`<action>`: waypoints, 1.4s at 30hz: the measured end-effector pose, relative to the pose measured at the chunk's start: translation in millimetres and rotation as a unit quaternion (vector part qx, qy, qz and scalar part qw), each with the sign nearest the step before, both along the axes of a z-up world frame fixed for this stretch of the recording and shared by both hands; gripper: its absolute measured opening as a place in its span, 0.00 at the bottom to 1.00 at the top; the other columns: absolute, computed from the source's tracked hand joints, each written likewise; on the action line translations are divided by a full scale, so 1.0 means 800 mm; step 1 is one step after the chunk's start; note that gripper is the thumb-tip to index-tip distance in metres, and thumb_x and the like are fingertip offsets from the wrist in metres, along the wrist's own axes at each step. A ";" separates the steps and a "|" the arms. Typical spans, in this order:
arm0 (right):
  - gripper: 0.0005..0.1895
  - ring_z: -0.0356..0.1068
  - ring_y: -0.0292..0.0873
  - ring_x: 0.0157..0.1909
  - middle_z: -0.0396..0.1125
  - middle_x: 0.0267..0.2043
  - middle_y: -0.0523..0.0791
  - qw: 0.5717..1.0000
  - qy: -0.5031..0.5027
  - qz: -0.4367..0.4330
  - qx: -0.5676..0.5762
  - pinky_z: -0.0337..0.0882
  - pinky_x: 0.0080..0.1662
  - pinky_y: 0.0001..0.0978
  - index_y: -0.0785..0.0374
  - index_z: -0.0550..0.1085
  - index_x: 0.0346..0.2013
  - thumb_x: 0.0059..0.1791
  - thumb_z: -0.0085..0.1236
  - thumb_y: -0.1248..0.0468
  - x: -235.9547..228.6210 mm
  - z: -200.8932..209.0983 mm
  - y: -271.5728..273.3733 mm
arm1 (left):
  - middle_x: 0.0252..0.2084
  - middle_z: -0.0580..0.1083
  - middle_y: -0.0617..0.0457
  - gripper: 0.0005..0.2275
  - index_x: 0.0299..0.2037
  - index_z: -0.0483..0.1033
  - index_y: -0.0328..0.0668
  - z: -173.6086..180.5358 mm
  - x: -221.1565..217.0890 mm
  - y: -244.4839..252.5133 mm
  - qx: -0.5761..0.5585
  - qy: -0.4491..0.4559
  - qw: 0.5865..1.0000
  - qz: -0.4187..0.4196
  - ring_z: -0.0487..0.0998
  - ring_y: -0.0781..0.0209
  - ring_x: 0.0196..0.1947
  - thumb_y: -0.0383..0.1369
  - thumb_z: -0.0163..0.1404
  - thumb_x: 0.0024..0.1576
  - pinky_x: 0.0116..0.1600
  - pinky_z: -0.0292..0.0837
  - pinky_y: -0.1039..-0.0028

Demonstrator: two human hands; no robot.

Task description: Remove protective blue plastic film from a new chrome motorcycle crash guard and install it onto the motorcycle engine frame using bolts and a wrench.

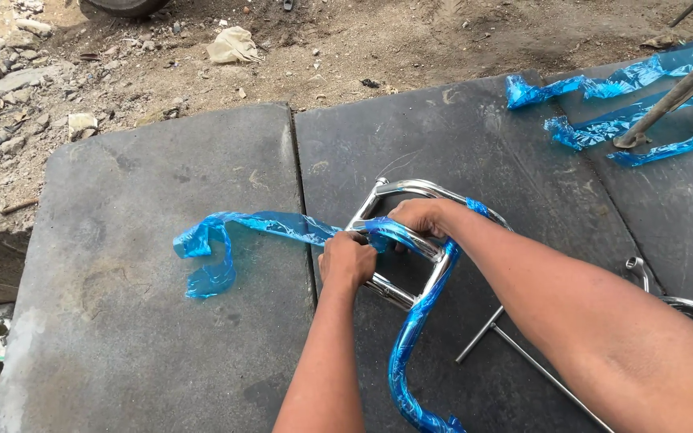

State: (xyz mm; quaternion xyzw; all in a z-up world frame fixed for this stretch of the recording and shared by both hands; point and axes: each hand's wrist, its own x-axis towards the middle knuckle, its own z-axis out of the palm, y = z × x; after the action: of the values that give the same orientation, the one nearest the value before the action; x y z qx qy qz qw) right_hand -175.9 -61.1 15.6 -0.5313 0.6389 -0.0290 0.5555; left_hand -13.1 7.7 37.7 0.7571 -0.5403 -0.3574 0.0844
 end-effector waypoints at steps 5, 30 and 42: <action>0.13 0.71 0.44 0.33 0.72 0.29 0.47 1.000 0.001 0.017 -0.016 0.69 0.38 0.38 0.64 0.80 0.35 0.53 0.49 0.61 -0.016 0.002 -0.007 | 0.55 0.78 0.48 0.16 0.52 0.83 0.55 0.009 0.001 0.002 -0.004 -0.002 1.000 -0.009 0.78 0.48 0.56 0.31 0.49 0.56 0.64 0.70 0.62; 0.05 0.76 0.36 0.29 0.76 0.32 0.49 0.924 -0.258 0.241 -0.145 0.78 0.31 0.30 0.65 0.77 0.27 0.41 0.53 0.72 0.013 0.163 0.099 | 0.43 0.80 0.44 0.21 0.54 0.76 0.37 0.050 0.032 -0.034 -0.168 0.550 0.814 0.079 0.80 0.64 0.35 0.22 0.59 0.48 0.39 0.77 0.74; 0.19 0.69 0.42 0.34 0.70 0.38 0.46 0.936 -0.209 0.134 -0.250 0.70 0.37 0.41 0.62 0.75 0.47 0.44 0.68 0.61 -0.014 0.154 0.065 | 0.43 0.82 0.49 0.17 0.57 0.79 0.38 0.273 0.008 0.041 -0.473 0.439 0.724 -0.244 0.83 0.65 0.43 0.32 0.60 0.58 0.50 0.83 0.77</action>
State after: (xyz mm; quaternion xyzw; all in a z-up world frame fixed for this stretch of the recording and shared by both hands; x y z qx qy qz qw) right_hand -187.3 -9.5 138.9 -0.7155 0.4038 -0.2232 0.5246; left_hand -6.7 40.2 256.1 0.2196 -0.7080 -0.3558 0.5692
